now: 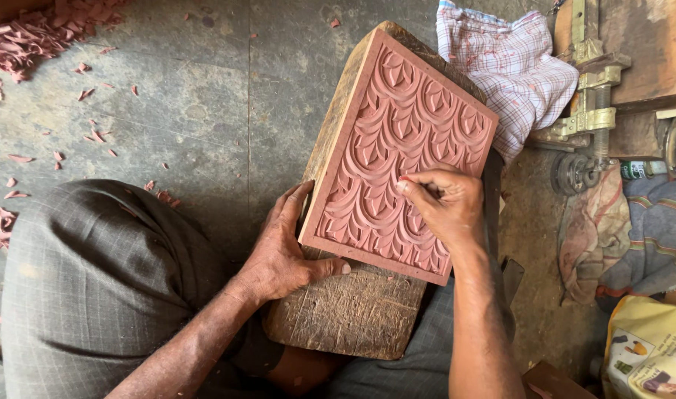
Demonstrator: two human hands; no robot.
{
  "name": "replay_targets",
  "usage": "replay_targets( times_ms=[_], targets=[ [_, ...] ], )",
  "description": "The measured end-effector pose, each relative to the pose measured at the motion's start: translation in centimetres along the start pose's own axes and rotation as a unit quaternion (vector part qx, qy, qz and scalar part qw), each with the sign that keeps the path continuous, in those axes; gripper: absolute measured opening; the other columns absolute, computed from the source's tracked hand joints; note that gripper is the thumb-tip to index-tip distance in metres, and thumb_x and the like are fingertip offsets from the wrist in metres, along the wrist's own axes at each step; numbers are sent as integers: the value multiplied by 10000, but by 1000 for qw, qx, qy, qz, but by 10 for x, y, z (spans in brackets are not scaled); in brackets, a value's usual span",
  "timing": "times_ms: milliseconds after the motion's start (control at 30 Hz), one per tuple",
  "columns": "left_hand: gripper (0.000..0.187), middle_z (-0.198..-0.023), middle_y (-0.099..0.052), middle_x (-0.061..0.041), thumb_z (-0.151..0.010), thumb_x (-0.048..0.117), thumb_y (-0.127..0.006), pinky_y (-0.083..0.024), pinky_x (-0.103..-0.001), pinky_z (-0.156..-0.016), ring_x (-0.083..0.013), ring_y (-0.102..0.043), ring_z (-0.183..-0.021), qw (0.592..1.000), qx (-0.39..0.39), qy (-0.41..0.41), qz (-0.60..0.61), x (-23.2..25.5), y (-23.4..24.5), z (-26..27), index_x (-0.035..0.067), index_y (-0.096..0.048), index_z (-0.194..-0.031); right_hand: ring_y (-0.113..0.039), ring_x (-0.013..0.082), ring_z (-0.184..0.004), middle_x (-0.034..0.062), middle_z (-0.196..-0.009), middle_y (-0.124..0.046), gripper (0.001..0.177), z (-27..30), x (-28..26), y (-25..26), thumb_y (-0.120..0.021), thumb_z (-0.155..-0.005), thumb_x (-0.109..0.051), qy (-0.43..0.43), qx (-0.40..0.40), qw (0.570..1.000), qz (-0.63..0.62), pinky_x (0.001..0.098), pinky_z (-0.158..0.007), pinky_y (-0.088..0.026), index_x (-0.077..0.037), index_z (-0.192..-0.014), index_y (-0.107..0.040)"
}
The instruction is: The person carves a decorative pattern into a wooden panel by hand using a small carving tool.
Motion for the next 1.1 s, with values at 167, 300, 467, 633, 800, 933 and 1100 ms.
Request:
replay_targets(
  times_ms=[167,300,467,633,800,933,1100],
  targets=[
    [1349,-1602,-244,-170,-525,277,-1003,-383,-483,-1190,-327,-297,-1497,1000,20,-5,-4,-2,5,1,67,-191,-1582,-635,49,-594,33,-776,-748,106,-9,3,0,-851,-876,-171,10,-1,993,114,184,-468,-498,-91,-939,-824],
    [1332,-1599,-255,-186,-529,260,-1006,-398,-482,-1193,-341,-311,-1497,999,20,-38,25,-2,-3,1,44,-206,-1572,-672,36,-642,9,-815,-749,122,-4,5,7,-833,-905,-204,22,-7,999,49,184,-497,-530,-96,-954,-806],
    [1339,-1592,-236,-155,-538,245,-1005,-394,-485,-1151,-319,-304,-1490,1000,5,10,11,0,1,0,90,-183,-1583,-645,63,-704,31,-837,-743,177,-11,-6,7,-861,-884,-232,172,2,975,142,225,-623,-515,-81,-951,-797],
    [1334,-1600,-175,-134,-545,212,-966,-521,-472,-1032,-303,-300,-1491,995,-11,14,99,-1,-2,0,100,-128,-1577,-608,54,-563,25,-754,-729,110,-10,9,4,-846,-904,-176,58,-10,997,54,178,-433,-479,-76,-938,-816],
    [1322,-1581,-222,-139,-564,164,-986,-508,-477,-1052,-319,-339,-1483,996,2,-6,85,-1,-1,0,90,-152,-1587,-621,36,-611,11,-783,-732,81,-9,8,4,-842,-907,-142,92,-11,994,59,179,-483,-482,-82,-949,-809],
    [1321,-1592,-179,-128,-555,132,-963,-560,-452,-992,-300,-326,-1483,993,-7,6,117,0,-4,0,84,-126,-1576,-561,64,-560,28,-730,-710,101,-7,1,6,-868,-861,-135,68,4,994,79,229,-444,-426,-68,-919,-819],
    [1327,-1575,-240,-143,-534,137,-974,-520,-453,-1050,-307,-365,-1466,995,7,-3,104,2,-1,1,76,-161,-1581,-619,46,-617,32,-783,-727,104,-12,-8,1,-845,-884,-145,85,-2,995,54,208,-496,-476,-68,-944,-808]
  ],
)
Point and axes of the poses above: each hand's wrist, its own z-axis away from the middle knuckle, its own y-axis out of the back of the hand, x = y × z, the point moved 2 cm from there along -z, towards the middle knuckle
